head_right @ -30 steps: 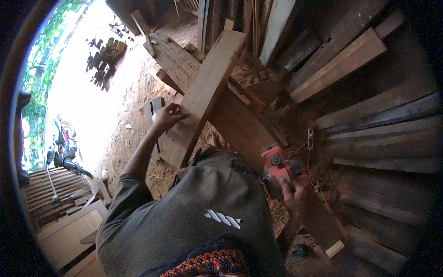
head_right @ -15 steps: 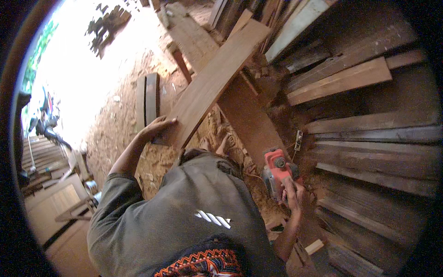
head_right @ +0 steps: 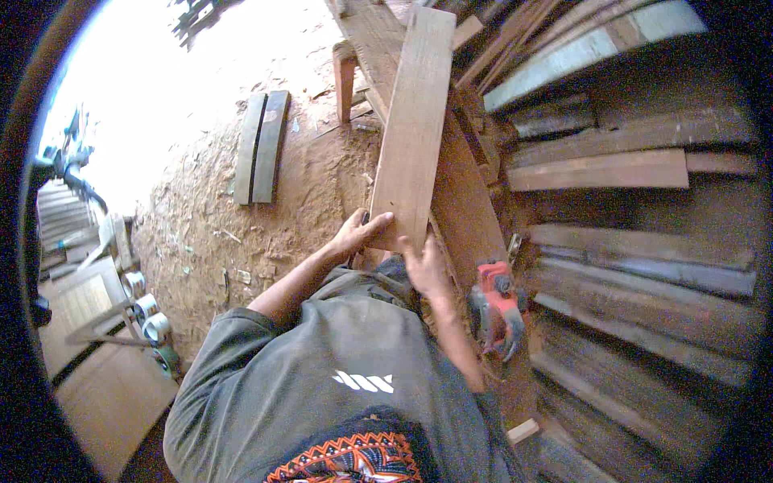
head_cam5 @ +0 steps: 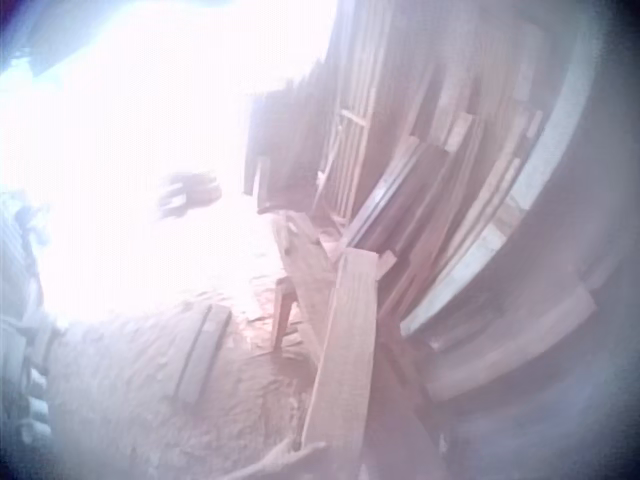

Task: The person sands a wooden plank with a handheld electric sander, repeatedly flipping the plank to sand multiple faces. The person also uses a metal ruler to measure the plank and visually inspects the sanded surfaces.

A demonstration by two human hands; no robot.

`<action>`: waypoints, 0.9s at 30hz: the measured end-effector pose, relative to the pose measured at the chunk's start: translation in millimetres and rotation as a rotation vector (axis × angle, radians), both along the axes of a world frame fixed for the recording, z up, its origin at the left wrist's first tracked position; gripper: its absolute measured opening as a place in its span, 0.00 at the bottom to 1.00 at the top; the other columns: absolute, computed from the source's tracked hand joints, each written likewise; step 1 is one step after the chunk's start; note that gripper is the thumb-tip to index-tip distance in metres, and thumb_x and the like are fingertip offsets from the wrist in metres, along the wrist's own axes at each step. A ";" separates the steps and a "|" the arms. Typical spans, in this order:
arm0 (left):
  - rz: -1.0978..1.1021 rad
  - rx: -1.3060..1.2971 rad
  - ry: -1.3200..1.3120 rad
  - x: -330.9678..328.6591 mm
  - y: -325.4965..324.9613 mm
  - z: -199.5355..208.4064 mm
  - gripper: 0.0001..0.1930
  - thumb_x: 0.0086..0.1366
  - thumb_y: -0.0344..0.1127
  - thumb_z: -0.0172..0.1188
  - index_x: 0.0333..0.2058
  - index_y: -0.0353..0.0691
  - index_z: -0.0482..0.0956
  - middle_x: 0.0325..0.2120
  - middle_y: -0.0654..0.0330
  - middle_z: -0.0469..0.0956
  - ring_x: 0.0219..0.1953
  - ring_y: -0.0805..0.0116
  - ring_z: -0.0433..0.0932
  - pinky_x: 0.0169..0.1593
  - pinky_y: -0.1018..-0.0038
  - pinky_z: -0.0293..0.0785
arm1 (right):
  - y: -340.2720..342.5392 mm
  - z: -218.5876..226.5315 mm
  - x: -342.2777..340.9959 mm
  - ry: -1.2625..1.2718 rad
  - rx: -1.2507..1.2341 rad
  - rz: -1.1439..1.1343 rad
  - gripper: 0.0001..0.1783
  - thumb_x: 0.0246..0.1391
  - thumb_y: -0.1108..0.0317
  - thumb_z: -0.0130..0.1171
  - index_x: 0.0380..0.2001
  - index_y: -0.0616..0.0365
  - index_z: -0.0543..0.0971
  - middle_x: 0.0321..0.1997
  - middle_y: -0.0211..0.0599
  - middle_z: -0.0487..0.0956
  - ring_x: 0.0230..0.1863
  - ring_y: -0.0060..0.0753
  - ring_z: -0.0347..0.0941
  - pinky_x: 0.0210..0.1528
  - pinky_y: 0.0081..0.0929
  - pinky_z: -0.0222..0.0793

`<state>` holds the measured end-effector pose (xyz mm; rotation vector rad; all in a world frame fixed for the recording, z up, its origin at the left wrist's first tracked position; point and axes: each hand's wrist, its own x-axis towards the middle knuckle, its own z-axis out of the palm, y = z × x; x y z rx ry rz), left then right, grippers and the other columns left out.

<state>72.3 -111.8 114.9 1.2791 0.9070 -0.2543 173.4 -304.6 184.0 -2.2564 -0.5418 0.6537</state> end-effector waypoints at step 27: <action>0.329 0.312 -0.785 69.6 27.2 250.7 0.50 0.64 0.38 0.75 0.76 0.37 0.51 0.51 0.48 0.80 0.46 0.66 0.82 0.43 0.69 0.85 | 82.4 175.9 151.0 0.191 0.855 0.335 0.23 0.67 0.60 0.66 0.59 0.62 0.78 0.41 0.31 0.84 0.38 0.20 0.78 0.37 0.22 0.72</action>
